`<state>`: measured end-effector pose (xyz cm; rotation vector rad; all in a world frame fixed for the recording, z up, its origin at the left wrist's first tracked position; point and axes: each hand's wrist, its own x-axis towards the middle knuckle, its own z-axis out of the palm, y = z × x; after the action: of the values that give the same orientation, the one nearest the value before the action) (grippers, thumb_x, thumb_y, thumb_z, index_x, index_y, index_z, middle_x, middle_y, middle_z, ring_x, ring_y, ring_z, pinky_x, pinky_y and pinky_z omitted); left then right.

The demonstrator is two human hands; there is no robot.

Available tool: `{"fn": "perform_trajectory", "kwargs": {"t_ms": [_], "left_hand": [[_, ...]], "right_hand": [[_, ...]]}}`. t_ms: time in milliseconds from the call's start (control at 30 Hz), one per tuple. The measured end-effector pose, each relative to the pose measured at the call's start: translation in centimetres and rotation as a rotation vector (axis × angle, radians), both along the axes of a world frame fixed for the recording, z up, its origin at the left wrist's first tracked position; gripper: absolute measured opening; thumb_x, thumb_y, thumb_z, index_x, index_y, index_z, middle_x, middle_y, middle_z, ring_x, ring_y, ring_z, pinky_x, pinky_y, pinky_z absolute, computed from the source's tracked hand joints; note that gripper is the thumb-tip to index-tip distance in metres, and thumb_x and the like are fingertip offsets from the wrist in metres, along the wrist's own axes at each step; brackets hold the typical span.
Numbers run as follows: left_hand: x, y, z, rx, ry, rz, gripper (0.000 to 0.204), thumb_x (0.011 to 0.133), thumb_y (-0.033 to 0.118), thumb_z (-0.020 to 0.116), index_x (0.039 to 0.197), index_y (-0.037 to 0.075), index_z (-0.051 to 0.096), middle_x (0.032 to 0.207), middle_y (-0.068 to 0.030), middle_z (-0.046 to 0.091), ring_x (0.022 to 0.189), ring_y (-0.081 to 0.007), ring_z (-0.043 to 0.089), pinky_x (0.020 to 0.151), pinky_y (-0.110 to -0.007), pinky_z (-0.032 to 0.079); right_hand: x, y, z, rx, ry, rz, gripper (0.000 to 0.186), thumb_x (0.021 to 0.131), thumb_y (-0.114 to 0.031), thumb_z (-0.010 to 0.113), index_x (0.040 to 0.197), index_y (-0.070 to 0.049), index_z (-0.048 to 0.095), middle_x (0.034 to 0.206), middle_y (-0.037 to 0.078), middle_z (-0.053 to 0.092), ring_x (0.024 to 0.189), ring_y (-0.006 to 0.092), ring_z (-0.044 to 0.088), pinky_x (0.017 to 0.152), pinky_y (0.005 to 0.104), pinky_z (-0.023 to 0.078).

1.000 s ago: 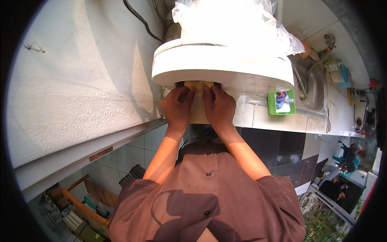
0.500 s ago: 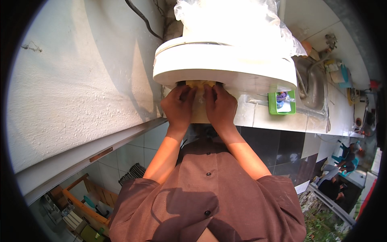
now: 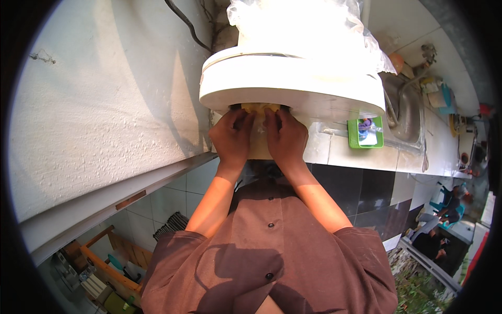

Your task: The person carries a tray with dental models to a sink area, picks up a yellow dental model, and uses a model trimmer to grind the edges of the model base.

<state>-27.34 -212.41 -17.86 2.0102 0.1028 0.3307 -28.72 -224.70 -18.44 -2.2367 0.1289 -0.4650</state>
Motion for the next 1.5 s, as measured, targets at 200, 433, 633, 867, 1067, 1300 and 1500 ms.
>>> {"fn": "perform_trajectory", "kwargs": {"t_ms": [200,433,633,867,1067,1300,1500], "left_hand": [[0.02,-0.05,0.08,-0.007,0.017,-0.003,0.015,0.079,0.008,0.077,0.089,-0.002,0.071,0.076,-0.0146,0.071,0.067,-0.0206,0.070,0.063,-0.030,0.052],[0.04,-0.06,-0.09,-0.016,-0.004,-0.002,0.015,0.080,0.008,0.077,0.089,-0.002,0.071,0.075,-0.0144,0.070,0.065,-0.0198,0.069,0.062,-0.030,0.052],[0.06,-0.15,0.10,-0.010,-0.001,0.001,0.015,0.080,0.008,0.077,0.089,-0.002,0.071,0.073,-0.0142,0.069,0.063,-0.0190,0.068,0.061,-0.030,0.051],[0.10,-0.26,-0.24,-0.047,-0.034,0.003,0.014,0.080,0.008,0.076,0.088,-0.002,0.070,0.073,-0.0140,0.069,0.062,-0.0177,0.067,0.060,-0.030,0.050],[0.08,-0.28,0.18,-0.042,-0.014,0.000,0.014,0.080,0.008,0.076,0.088,-0.003,0.070,0.073,-0.0144,0.069,0.062,-0.0177,0.067,0.060,-0.029,0.050],[0.11,-0.31,-0.20,-0.041,-0.025,0.005,0.014,0.081,0.009,0.076,0.089,-0.002,0.070,0.073,-0.0145,0.069,0.062,-0.0181,0.067,0.060,-0.029,0.050],[0.16,-0.39,-0.62,-0.054,-0.043,0.015,0.014,0.082,0.009,0.076,0.088,-0.002,0.070,0.072,-0.0144,0.068,0.061,-0.0180,0.066,0.059,-0.029,0.050]], "right_hand": [[0.05,-0.02,-0.07,-0.005,-0.008,-0.009,0.026,0.095,-0.025,0.059,0.081,-0.004,0.058,0.059,0.017,0.060,0.054,0.0388,0.060,0.050,0.0479,0.046],[-0.02,-0.04,0.22,-0.037,0.060,-0.021,0.026,0.095,-0.024,0.061,0.079,-0.004,0.061,0.065,0.012,0.066,0.058,0.0309,0.066,0.055,0.0404,0.049],[0.08,-0.01,-0.16,-0.012,-0.008,-0.010,0.026,0.095,-0.025,0.059,0.079,-0.004,0.058,0.059,0.016,0.059,0.054,0.0375,0.061,0.050,0.0466,0.046],[0.10,-0.05,-0.02,-0.013,-0.010,-0.004,0.026,0.095,-0.025,0.059,0.080,-0.004,0.058,0.059,0.016,0.060,0.053,0.0376,0.061,0.050,0.0464,0.046],[0.13,-0.01,-0.11,-0.023,0.003,-0.011,0.027,0.096,-0.026,0.059,0.079,-0.004,0.058,0.059,0.016,0.060,0.053,0.0375,0.061,0.050,0.0464,0.046],[0.15,0.10,0.21,0.016,-0.016,-0.007,0.028,0.096,-0.026,0.059,0.079,-0.005,0.059,0.058,0.016,0.060,0.052,0.0371,0.061,0.050,0.0463,0.046],[0.16,0.05,-0.06,-0.021,0.000,-0.021,0.029,0.096,-0.026,0.059,0.076,-0.005,0.058,0.057,0.015,0.060,0.051,0.0365,0.060,0.049,0.0459,0.046]]}}
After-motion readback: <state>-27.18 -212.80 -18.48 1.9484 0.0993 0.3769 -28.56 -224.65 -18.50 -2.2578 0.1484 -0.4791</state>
